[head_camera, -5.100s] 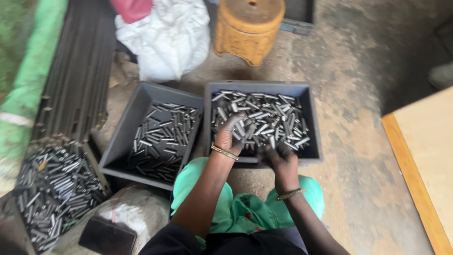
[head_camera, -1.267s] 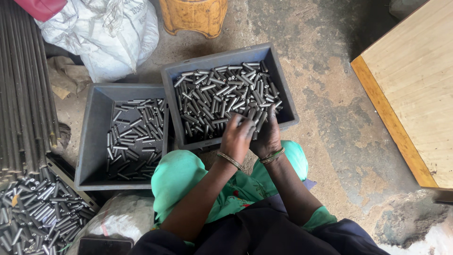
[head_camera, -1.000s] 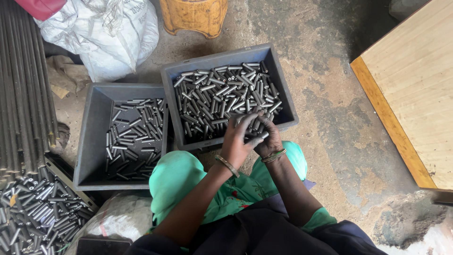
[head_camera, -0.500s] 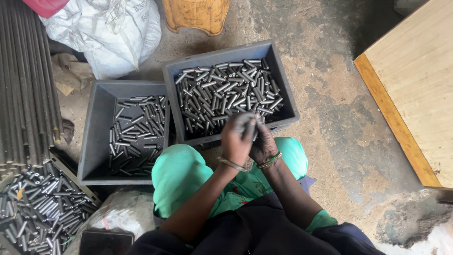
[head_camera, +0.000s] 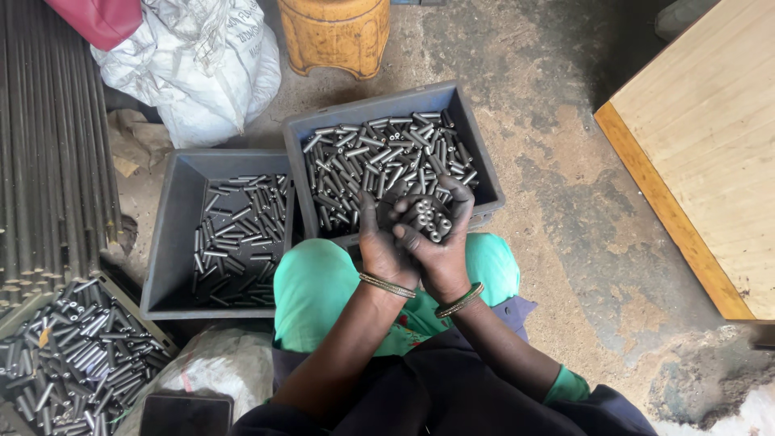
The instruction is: The person sits on the floor and sorts small cylindrical metal parts by hand, picking pieces from one plastic bin and placing them into another bin. They repeatedly grab handfuls of parts, hold small ring-shaped pieces in one hand, and move parts between several bins on the floor.
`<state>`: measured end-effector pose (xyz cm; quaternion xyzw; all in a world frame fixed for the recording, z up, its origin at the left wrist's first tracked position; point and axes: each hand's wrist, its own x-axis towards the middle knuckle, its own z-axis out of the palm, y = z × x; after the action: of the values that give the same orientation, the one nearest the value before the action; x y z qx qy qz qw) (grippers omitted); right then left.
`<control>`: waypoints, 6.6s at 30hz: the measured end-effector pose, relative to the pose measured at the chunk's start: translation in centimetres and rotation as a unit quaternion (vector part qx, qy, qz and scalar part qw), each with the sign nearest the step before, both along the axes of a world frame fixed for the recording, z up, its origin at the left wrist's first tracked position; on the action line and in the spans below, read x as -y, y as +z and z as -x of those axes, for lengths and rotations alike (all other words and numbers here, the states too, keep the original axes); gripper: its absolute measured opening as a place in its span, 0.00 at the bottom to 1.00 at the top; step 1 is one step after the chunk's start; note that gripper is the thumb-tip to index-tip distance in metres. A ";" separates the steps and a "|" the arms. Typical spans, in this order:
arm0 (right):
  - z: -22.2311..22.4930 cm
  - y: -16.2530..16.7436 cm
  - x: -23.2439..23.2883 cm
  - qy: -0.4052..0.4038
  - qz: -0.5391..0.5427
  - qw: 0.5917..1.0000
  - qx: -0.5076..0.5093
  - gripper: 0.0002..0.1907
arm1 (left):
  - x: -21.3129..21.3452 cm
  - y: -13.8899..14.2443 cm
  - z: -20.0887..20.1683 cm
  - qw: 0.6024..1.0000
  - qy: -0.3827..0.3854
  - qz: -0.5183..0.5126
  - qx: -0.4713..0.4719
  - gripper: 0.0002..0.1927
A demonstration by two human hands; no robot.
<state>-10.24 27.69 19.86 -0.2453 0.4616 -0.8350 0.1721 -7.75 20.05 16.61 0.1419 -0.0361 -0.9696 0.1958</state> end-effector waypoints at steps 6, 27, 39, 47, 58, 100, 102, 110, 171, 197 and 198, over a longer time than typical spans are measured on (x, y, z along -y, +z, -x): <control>-0.2 -2.3 -1.0 -0.137 -0.140 0.959 -0.204 0.46 | -1.1 0.6 -0.6 0.991 0.028 0.050 -0.119 0.29; 7.4 16.7 -20.1 -0.366 -0.129 0.626 -0.676 0.40 | 12.6 -12.7 1.4 0.987 -0.017 0.132 0.087 0.31; 6.9 17.0 -25.3 -0.438 -0.262 0.561 -0.652 0.34 | 14.5 -13.8 -0.1 0.986 0.057 0.105 0.118 0.40; 6.3 16.6 -26.1 -0.450 -0.303 0.565 -0.622 0.37 | 15.3 -14.8 -0.8 0.982 0.051 0.131 0.128 0.48; 7.5 12.0 -30.8 -0.410 -0.092 0.815 -0.399 0.30 | 14.5 -13.9 -1.1 0.977 0.057 0.141 0.147 0.50; 9.3 15.9 -23.6 -0.439 -0.096 0.595 -0.666 0.49 | 15.3 -14.4 -1.3 0.978 0.068 0.134 0.146 0.36; 9.0 15.9 -23.8 -0.432 -0.120 0.599 -0.663 0.48 | 15.4 -14.4 -1.3 0.978 0.069 0.134 0.147 0.36; 8.7 15.3 -21.4 -0.475 -0.080 0.648 -0.590 0.44 | 15.5 -14.5 -1.1 0.978 0.066 0.131 0.149 0.36; 17.0 -10.2 9.1 0.065 -0.400 0.913 0.035 0.35 | 17.5 -4.3 -4.6 0.970 0.192 0.084 0.121 0.26; 10.3 -23.2 13.8 0.007 -0.658 0.570 -0.491 0.29 | 43.3 -36.5 4.0 0.415 -0.242 0.679 0.556 0.38; 10.3 -23.4 13.8 0.010 -0.662 0.568 -0.488 0.28 | 43.5 -37.5 5.2 0.391 -0.264 0.701 0.534 0.35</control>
<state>-20.56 13.92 -3.51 -0.4380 0.8967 -0.0472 0.0434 -12.91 -23.46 -20.84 0.4266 -0.8362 -0.3301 -0.0990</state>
